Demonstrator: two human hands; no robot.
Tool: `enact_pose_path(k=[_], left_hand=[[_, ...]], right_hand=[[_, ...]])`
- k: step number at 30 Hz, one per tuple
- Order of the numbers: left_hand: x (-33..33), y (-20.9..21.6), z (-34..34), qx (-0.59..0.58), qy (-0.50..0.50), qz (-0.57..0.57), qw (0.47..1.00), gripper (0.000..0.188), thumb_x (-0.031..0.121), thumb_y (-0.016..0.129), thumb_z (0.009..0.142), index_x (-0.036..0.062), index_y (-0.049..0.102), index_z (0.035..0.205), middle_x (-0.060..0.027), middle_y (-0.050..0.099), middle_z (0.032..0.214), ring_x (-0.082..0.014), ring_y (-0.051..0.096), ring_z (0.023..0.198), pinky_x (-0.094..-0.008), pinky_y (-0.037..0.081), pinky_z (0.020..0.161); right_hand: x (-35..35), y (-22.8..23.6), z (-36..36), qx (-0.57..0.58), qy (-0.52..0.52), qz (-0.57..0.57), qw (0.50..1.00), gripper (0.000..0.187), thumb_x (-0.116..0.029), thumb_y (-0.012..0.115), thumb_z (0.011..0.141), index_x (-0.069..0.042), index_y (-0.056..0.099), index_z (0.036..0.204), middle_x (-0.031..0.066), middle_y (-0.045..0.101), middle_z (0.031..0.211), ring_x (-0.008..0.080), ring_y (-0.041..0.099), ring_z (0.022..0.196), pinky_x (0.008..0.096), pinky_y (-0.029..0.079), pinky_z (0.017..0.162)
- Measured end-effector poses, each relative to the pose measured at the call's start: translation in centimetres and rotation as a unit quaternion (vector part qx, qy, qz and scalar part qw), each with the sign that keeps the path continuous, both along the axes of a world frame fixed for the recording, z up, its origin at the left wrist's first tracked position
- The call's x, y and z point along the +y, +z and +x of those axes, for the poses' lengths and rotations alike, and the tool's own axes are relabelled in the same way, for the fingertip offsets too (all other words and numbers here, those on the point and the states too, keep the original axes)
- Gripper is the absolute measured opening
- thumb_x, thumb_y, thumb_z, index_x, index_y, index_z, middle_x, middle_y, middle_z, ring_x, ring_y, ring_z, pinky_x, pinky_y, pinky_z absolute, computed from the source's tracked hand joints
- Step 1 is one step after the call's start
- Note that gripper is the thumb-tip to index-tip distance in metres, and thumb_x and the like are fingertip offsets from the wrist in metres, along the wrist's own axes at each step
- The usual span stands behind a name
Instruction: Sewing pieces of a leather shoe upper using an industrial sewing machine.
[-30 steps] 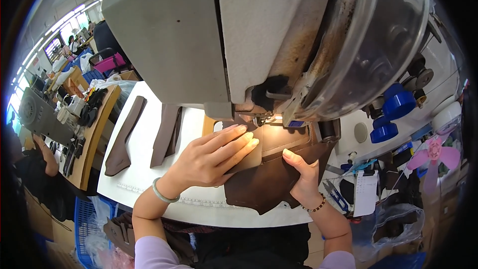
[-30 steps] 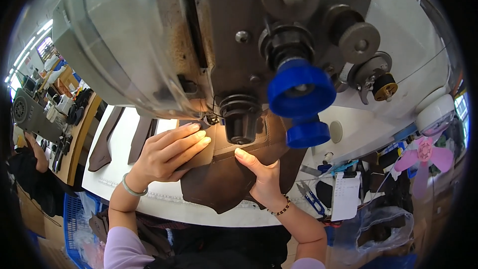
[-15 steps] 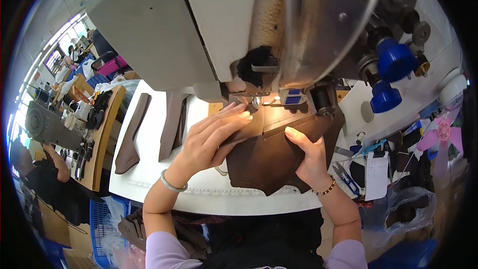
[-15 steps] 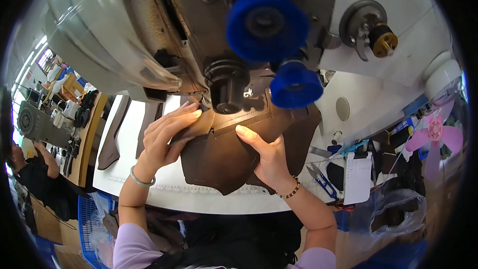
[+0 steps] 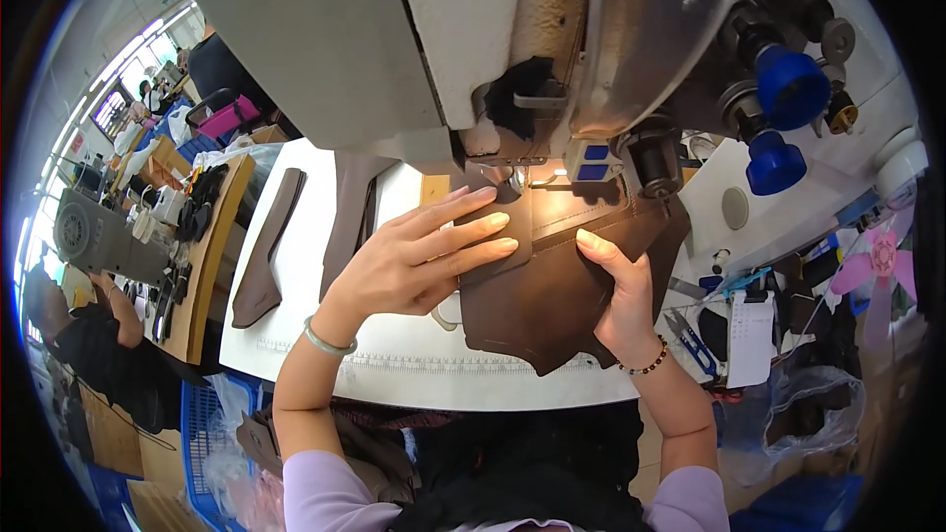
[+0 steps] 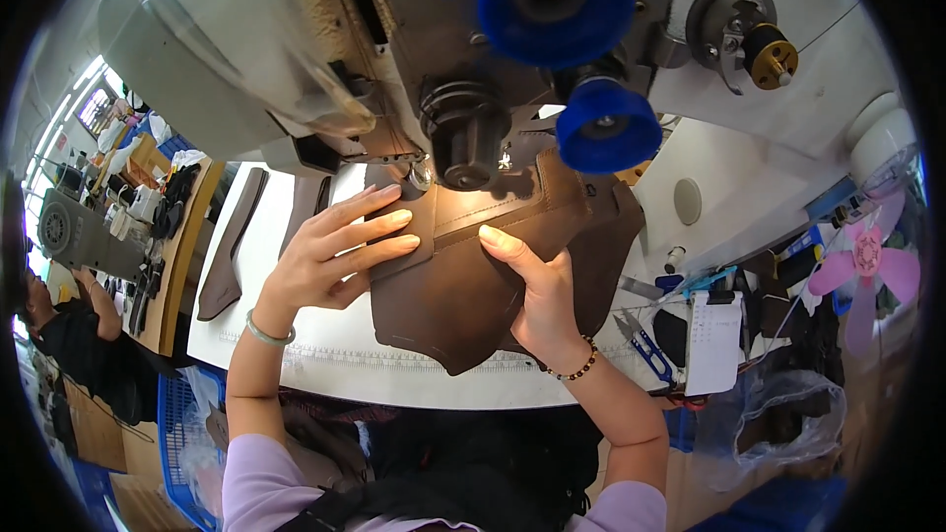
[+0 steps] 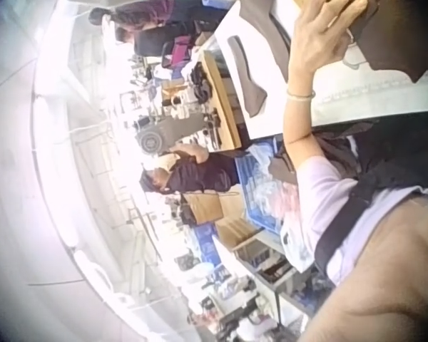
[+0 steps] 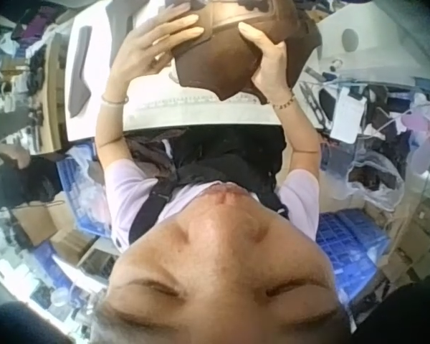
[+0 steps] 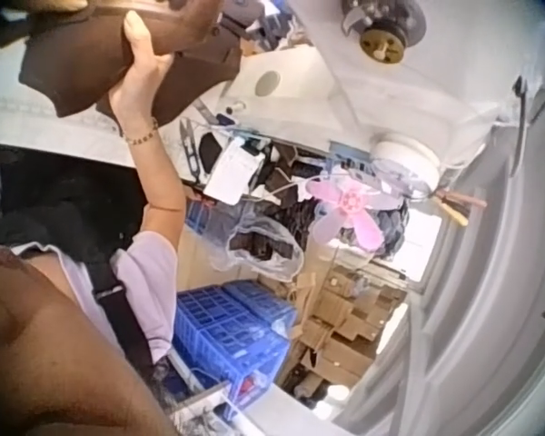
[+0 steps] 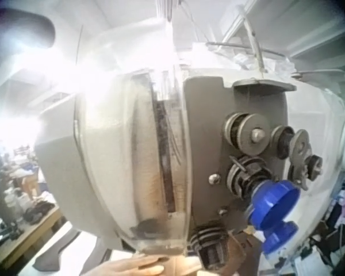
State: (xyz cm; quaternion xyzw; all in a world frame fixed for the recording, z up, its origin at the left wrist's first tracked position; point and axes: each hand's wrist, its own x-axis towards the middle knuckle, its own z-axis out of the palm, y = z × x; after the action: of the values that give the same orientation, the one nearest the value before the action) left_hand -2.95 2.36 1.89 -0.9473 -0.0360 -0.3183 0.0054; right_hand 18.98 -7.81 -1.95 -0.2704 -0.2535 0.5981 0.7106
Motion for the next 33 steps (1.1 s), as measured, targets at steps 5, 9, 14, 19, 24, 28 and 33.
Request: enact_pose_path(k=[5,9,14,19,24,28,33], left_hand=[[0.4,-2.0,0.8,-0.057,0.017,0.106,0.993,0.038,-0.002,0.061,0.069,0.0064,0.068,0.105,-0.0088,0.062,0.114,-0.0298,0.058,0.113,-0.0449,0.049,0.097],[0.3,-1.9,1.4,-0.106,0.015,0.171,0.979,0.026,0.014,0.067,0.075,0.0028,0.07,0.098,-0.0084,0.067,0.102,-0.0246,0.064,0.101,-0.0386,0.054,0.091],[-0.5,-1.2,1.3,-0.108,0.004,0.139,0.984,0.025,0.006,0.062,0.078,0.001,0.069,0.102,-0.0081,0.066,0.104,-0.024,0.063,0.102,-0.0356,0.054,0.093],[-0.3,-1.3,1.4,-0.102,-0.007,0.137,0.985,0.022,0.006,0.062,0.078,0.0006,0.069,0.098,-0.008,0.066,0.103,-0.0238,0.064,0.101,-0.0348,0.054,0.093],[-0.2,-1.1,1.4,-0.099,-0.006,0.13,0.987,0.021,0.007,0.061,0.08,0.0011,0.069,0.098,-0.0083,0.066,0.105,-0.0231,0.064,0.101,-0.0347,0.054,0.092],[-0.1,-1.0,1.4,-0.102,-0.007,0.124,0.987,0.025,0.003,0.06,0.077,0.0012,0.069,0.1,-0.0088,0.066,0.105,-0.0231,0.064,0.101,-0.0354,0.054,0.093],[0.3,-0.8,1.5,-0.102,0.007,0.086,0.991,0.036,-0.002,0.056,0.068,0.0007,0.068,0.102,-0.0092,0.066,0.106,-0.0248,0.063,0.103,-0.0369,0.053,0.094]], right_hand=[[-0.1,0.2,-0.1,0.007,0.0,-0.006,1.0,0.017,-0.003,0.064,0.082,-0.002,0.059,0.099,0.006,0.065,0.092,0.0141,0.064,0.082,0.0291,0.054,0.073],[0.0,0.4,-0.4,0.001,-0.029,-0.008,1.0,0.019,-0.002,0.064,0.082,-0.002,0.059,0.1,0.0057,0.064,0.094,0.0137,0.064,0.084,0.0292,0.054,0.075],[-0.2,0.9,-0.7,-0.031,-0.048,-0.036,0.998,0.021,-0.001,0.064,0.081,-0.002,0.058,0.101,0.0061,0.063,0.096,0.0135,0.063,0.087,0.0292,0.053,0.077],[-0.1,0.4,-0.5,-0.048,-0.047,-0.023,0.998,0.023,-0.002,0.065,0.081,-0.001,0.057,0.103,0.0074,0.063,0.094,0.0144,0.063,0.084,0.0284,0.053,0.076],[0.0,0.7,-0.8,-0.051,-0.065,-0.011,0.997,0.022,-0.002,0.064,0.081,0.0,0.058,0.103,0.0075,0.064,0.094,0.0137,0.063,0.083,0.0273,0.053,0.075],[0.2,0.8,-0.9,-0.059,-0.075,0.003,0.995,0.02,-0.001,0.063,0.082,0.001,0.058,0.102,0.0081,0.065,0.094,0.0142,0.064,0.083,0.027,0.053,0.073],[0.8,1.2,-0.3,-0.088,-0.06,-0.01,0.994,0.022,-0.003,0.062,0.084,0.003,0.059,0.105,0.0079,0.065,0.093,0.0139,0.065,0.081,0.0268,0.053,0.071]])
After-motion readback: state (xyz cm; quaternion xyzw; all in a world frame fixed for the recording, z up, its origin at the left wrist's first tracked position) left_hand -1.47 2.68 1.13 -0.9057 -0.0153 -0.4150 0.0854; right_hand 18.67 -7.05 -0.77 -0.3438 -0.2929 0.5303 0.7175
